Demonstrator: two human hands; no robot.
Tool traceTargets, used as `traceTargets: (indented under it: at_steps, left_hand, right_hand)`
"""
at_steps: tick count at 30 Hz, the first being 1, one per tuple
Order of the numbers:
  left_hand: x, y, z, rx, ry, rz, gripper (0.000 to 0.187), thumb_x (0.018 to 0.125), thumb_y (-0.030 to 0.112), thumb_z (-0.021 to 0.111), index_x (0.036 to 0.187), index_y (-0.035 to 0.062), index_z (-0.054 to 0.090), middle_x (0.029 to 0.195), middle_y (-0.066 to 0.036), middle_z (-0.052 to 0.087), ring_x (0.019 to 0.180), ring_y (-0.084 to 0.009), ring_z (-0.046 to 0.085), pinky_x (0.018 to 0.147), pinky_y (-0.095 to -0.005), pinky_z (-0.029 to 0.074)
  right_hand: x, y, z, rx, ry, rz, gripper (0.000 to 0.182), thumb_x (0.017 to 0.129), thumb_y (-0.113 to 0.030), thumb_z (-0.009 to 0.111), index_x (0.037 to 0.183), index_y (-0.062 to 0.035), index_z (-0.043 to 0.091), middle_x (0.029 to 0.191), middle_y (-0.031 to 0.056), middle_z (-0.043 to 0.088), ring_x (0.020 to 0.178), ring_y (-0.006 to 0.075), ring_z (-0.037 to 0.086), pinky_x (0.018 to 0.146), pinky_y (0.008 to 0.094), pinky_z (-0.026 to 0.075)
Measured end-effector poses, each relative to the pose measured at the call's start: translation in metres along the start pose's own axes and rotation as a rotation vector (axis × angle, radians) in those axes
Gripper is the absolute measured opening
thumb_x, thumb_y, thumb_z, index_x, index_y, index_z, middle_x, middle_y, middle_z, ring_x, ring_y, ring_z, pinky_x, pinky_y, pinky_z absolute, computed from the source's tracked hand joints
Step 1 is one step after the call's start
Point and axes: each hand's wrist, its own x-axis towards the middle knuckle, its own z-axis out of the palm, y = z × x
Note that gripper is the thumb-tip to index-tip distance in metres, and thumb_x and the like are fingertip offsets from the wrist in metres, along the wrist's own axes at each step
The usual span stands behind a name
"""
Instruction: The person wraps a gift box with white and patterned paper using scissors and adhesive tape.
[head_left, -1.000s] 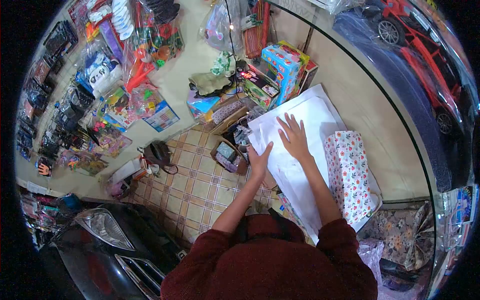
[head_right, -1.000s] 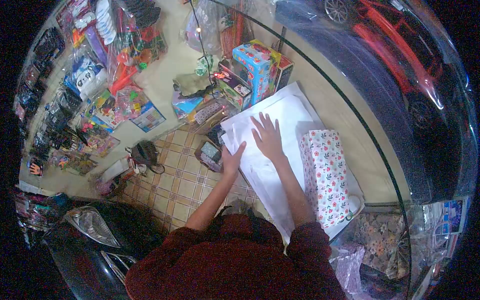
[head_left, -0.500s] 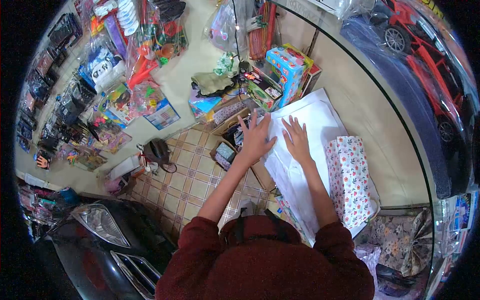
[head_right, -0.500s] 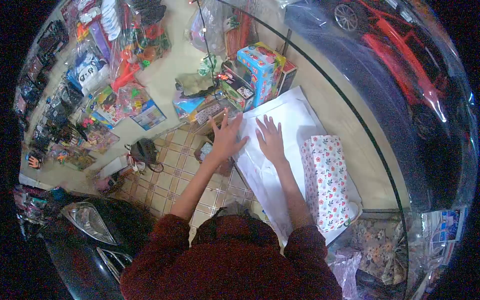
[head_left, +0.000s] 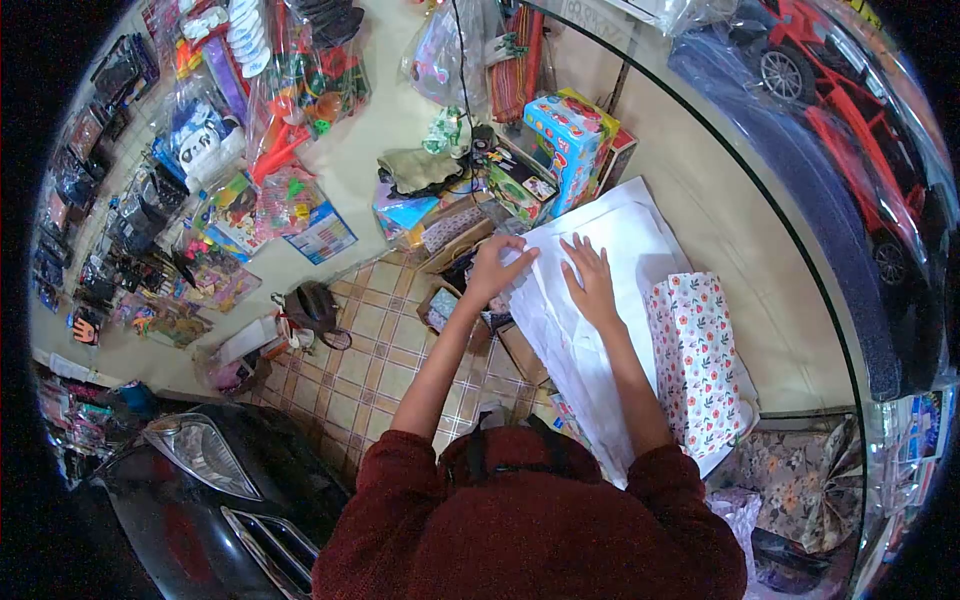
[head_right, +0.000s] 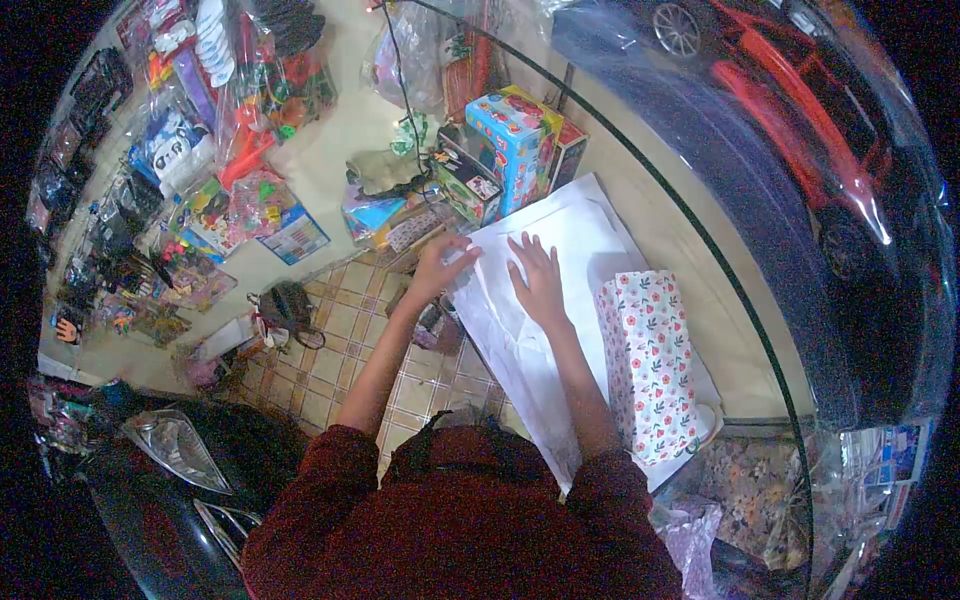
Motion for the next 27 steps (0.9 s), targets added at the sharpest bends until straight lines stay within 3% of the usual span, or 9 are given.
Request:
traceTargets:
  at_steps: [3,6,9,12,18,21,24,27]
  left_hand:
    - [0.009,0.002,0.004,0.005,-0.088,0.057,0.031,0.072,0.03,0.079,0.083,0.0023,0.068,0.101,-0.015,0.066,0.098,-0.0248,0.06,0.086,-0.0357,0.045]
    - [0.008,0.022,0.006,-0.04,-0.161,-0.123,0.029,0.071,0.029,0.08,0.08,0.0032,0.071,0.103,-0.017,0.065,0.105,-0.0263,0.059,0.089,-0.0359,0.044]
    - [0.005,0.018,0.011,-0.039,-0.202,-0.14,0.03,0.073,0.028,0.079,0.089,0.003,0.07,0.114,-0.015,0.062,0.117,-0.0264,0.051,0.1,-0.038,0.037]
    - [0.006,0.012,0.011,0.056,-0.204,-0.134,0.032,0.072,0.029,0.08,0.083,0.002,0.069,0.114,-0.016,0.062,0.116,-0.0266,0.052,0.099,-0.0378,0.037]
    - [-0.008,0.005,0.023,-0.133,0.089,-0.213,0.026,0.07,0.017,0.08,0.067,0.0018,0.059,0.107,-0.017,0.064,0.109,-0.0261,0.057,0.094,-0.0363,0.041]
    - [-0.014,-0.017,0.021,-0.047,0.19,-0.047,0.025,0.064,0.014,0.079,0.069,0.0031,0.058,0.097,-0.019,0.066,0.099,-0.0315,0.061,0.09,-0.0389,0.043]
    - [-0.024,-0.043,0.021,0.104,0.214,0.139,0.026,0.064,0.011,0.077,0.076,0.0035,0.056,0.103,-0.018,0.063,0.102,-0.032,0.057,0.094,-0.0396,0.04]
    - [-0.041,-0.043,0.028,0.402,0.299,0.205,0.039,0.064,0.013,0.078,0.091,0.0019,0.053,0.113,-0.02,0.053,0.107,-0.0335,0.05,0.095,-0.0391,0.037]
  right_hand:
    - [0.001,0.002,0.0,0.01,0.007,-0.009,0.041,0.095,-0.029,0.047,0.133,-0.0147,0.05,0.142,0.0186,0.04,0.135,0.0356,0.032,0.112,0.0521,0.013]
    - [0.001,0.005,0.003,-0.025,0.002,-0.018,0.04,0.095,-0.029,0.047,0.133,-0.0146,0.05,0.141,0.0186,0.041,0.135,0.0356,0.032,0.112,0.0523,0.014]
    - [0.001,0.006,0.004,-0.032,0.003,-0.02,0.04,0.095,-0.029,0.047,0.132,-0.0142,0.051,0.141,0.0186,0.041,0.135,0.0358,0.032,0.112,0.0524,0.014]
    - [-0.001,0.004,0.004,-0.031,0.006,-0.014,0.04,0.095,-0.029,0.047,0.132,-0.0137,0.051,0.141,0.0189,0.041,0.135,0.0363,0.032,0.112,0.0525,0.015]
    - [0.0,0.004,0.004,-0.049,0.011,-0.025,0.04,0.095,-0.029,0.048,0.131,-0.0138,0.051,0.142,0.0183,0.041,0.135,0.0359,0.032,0.112,0.0528,0.014]
    - [-0.001,0.004,0.005,-0.04,0.01,-0.014,0.04,0.094,-0.028,0.049,0.132,-0.0151,0.052,0.143,0.0162,0.04,0.136,0.0344,0.03,0.112,0.0522,0.013]
    - [0.0,0.004,0.005,-0.03,0.007,-0.018,0.039,0.094,-0.028,0.049,0.132,-0.0156,0.052,0.143,0.0161,0.04,0.137,0.0342,0.03,0.112,0.052,0.013]
    - [-0.001,0.006,0.005,-0.039,0.009,-0.018,0.039,0.094,-0.027,0.05,0.131,-0.0157,0.052,0.143,0.0162,0.04,0.137,0.0343,0.03,0.112,0.0522,0.013]
